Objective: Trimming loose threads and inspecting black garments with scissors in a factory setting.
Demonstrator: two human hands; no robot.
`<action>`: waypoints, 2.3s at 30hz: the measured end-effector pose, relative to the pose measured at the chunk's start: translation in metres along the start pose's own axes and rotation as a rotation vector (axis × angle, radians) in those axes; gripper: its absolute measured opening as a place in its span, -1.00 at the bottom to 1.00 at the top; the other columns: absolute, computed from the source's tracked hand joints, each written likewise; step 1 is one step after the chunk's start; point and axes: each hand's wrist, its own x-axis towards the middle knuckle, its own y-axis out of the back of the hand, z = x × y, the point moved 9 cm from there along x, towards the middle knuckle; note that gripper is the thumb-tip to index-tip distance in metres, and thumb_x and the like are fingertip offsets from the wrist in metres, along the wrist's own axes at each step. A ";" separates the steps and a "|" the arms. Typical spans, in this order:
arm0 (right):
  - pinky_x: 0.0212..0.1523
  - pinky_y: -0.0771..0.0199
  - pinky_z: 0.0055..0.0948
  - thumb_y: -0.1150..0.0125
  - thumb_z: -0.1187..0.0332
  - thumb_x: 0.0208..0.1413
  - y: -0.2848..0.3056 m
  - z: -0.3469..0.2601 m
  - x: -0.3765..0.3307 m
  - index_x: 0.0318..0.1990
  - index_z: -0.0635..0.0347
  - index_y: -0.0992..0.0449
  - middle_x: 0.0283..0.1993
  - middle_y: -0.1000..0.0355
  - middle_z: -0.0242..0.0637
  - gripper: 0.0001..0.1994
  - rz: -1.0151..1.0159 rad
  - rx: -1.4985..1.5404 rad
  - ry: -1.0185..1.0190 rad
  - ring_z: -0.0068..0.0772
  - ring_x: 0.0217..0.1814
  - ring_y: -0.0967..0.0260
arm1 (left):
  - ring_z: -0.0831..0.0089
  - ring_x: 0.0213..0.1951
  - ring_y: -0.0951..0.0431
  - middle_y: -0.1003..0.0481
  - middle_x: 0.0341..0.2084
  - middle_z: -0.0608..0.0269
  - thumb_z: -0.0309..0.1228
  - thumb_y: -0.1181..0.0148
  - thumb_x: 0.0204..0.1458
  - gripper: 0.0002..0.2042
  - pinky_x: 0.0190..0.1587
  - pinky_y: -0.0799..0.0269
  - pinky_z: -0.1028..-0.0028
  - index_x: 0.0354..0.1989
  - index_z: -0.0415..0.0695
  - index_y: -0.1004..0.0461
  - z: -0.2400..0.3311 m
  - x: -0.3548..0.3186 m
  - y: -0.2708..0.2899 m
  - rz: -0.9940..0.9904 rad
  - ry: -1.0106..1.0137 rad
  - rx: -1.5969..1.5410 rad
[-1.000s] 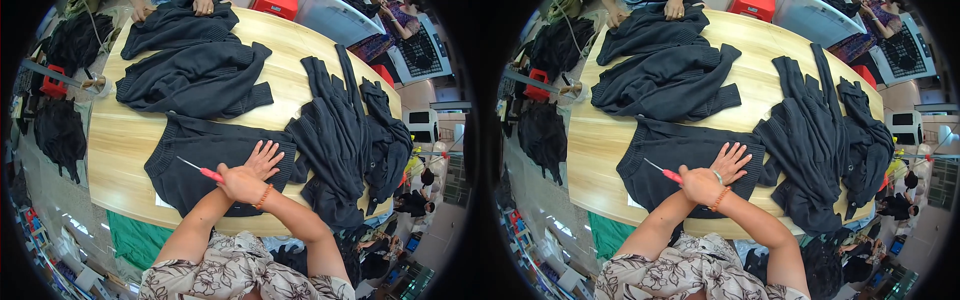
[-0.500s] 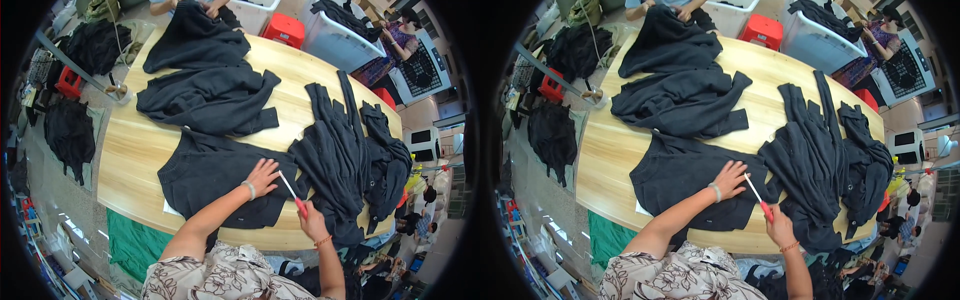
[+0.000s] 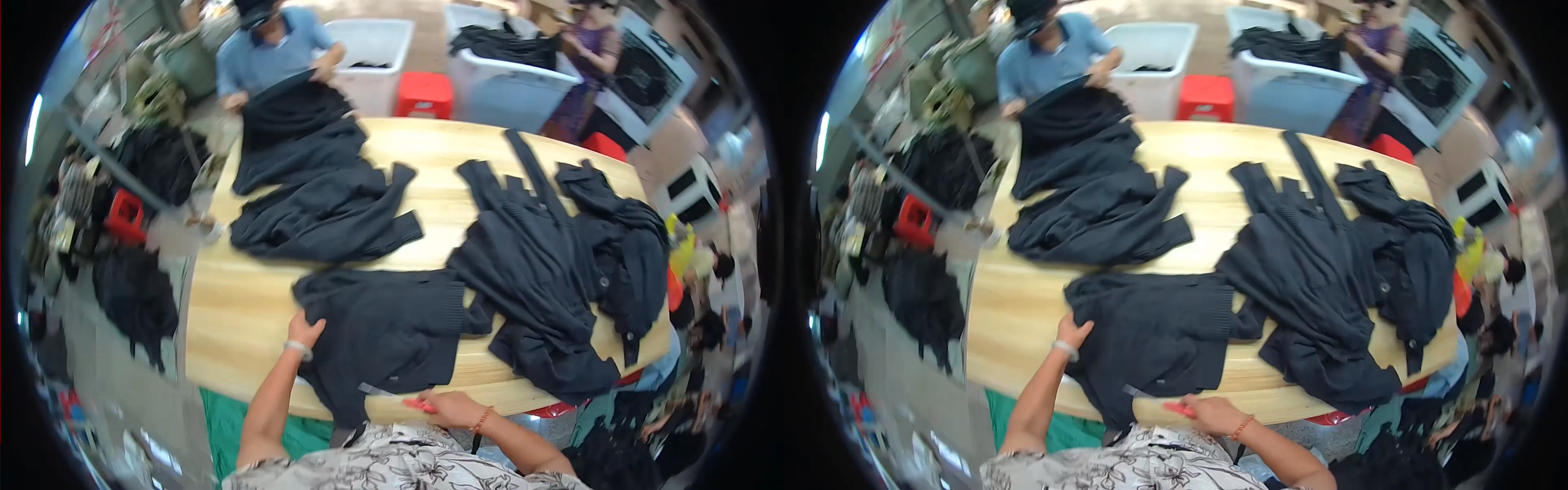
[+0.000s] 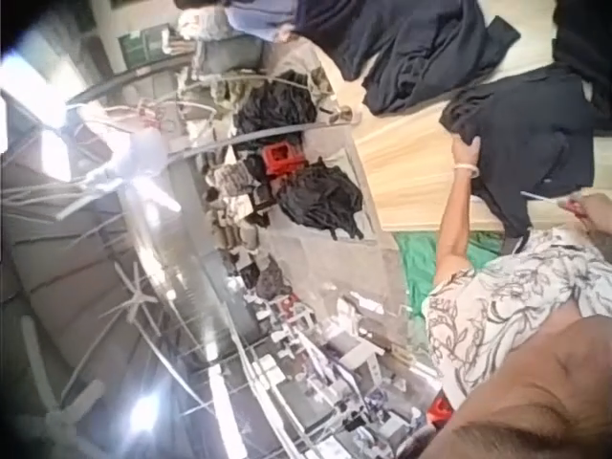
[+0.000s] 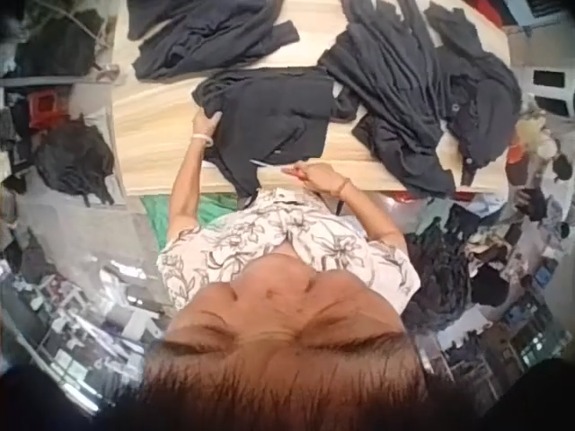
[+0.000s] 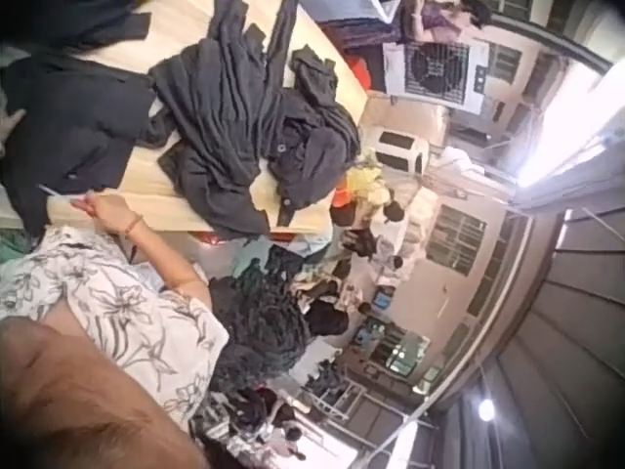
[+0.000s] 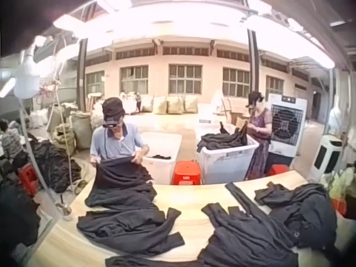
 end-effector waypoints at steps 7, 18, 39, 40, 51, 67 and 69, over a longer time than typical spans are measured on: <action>-0.22 -0.44 -0.02 -0.16 0.18 0.10 -0.039 -0.093 0.038 0.21 0.12 -0.27 -0.34 -0.52 0.02 -0.48 -0.183 -0.059 0.372 0.12 -0.28 -0.50 | 0.53 -0.18 -0.53 -0.55 -0.20 0.24 -0.58 -0.17 0.07 -0.71 -0.03 -0.43 0.51 -0.01 -0.32 -0.44 0.278 -0.077 0.080 -0.326 -0.161 -0.948; -0.38 -0.49 0.01 -0.14 0.20 0.17 0.207 -0.096 0.014 0.03 0.17 -0.42 -0.29 -0.50 0.09 -0.65 0.947 -0.181 0.124 0.20 -0.39 -0.48 | 0.29 0.05 -0.50 -0.48 0.00 0.10 -0.46 -0.14 0.13 -0.60 0.17 -0.37 0.36 0.15 -0.27 -0.37 0.362 -0.077 0.290 0.156 -0.498 -1.102; -0.23 -0.48 0.02 -0.19 0.04 0.10 0.078 0.126 -0.090 -0.34 0.30 -0.58 -0.38 -0.51 0.13 -0.60 1.076 0.278 -0.800 0.18 -0.26 -0.49 | 0.26 -0.03 -0.50 -0.48 -0.04 0.05 -0.54 -0.31 -0.05 -0.58 0.09 -0.38 0.35 0.04 -0.26 -0.43 -0.047 0.151 0.040 -0.130 -0.301 -0.094; -0.23 -0.48 0.05 -0.20 0.06 0.10 0.067 0.149 -0.119 -0.35 0.32 -0.57 -0.39 -0.50 0.17 -0.60 1.176 0.309 -0.833 0.21 -0.27 -0.49 | 0.15 -0.06 -0.48 -0.48 -0.08 0.02 -0.51 -0.33 -0.09 -0.56 0.08 -0.36 0.27 0.03 -0.24 -0.44 0.014 0.120 0.013 -0.137 -0.528 -0.014; -0.24 -0.49 -0.05 -0.20 0.24 0.12 0.092 0.281 -0.290 -0.32 0.31 -0.54 -0.40 -0.51 0.09 -0.75 1.657 0.140 -1.017 0.16 -0.31 -0.50 | -0.04 0.13 -0.32 -0.37 0.05 -0.04 -0.37 -0.48 -0.27 -0.32 0.16 -0.25 0.14 0.13 -0.14 -0.35 0.416 -0.139 -0.223 -0.604 -1.212 -0.156; -0.28 -0.49 -0.09 -0.14 0.43 -0.05 0.111 0.309 -0.203 -0.33 0.23 -0.41 -0.38 -0.46 -0.03 -0.88 1.486 0.087 -0.596 0.05 -0.32 -0.47 | 0.16 0.06 -0.41 -0.46 -0.17 0.18 -0.49 -0.34 -0.46 -0.43 0.33 -0.02 0.02 -0.07 -0.09 -0.45 0.405 -0.153 -0.339 -0.612 -1.220 0.171; -0.31 -0.48 -0.08 -0.10 0.41 -0.01 0.105 0.284 -0.170 -0.35 0.22 -0.40 -0.39 -0.46 -0.03 -0.90 1.410 0.098 -0.557 0.03 -0.34 -0.48 | 0.12 0.10 -0.40 -0.46 -0.16 0.13 -0.53 -0.29 -0.52 -0.42 0.33 -0.02 -0.03 -0.10 -0.12 -0.46 0.373 -0.135 -0.308 -0.614 -1.222 0.168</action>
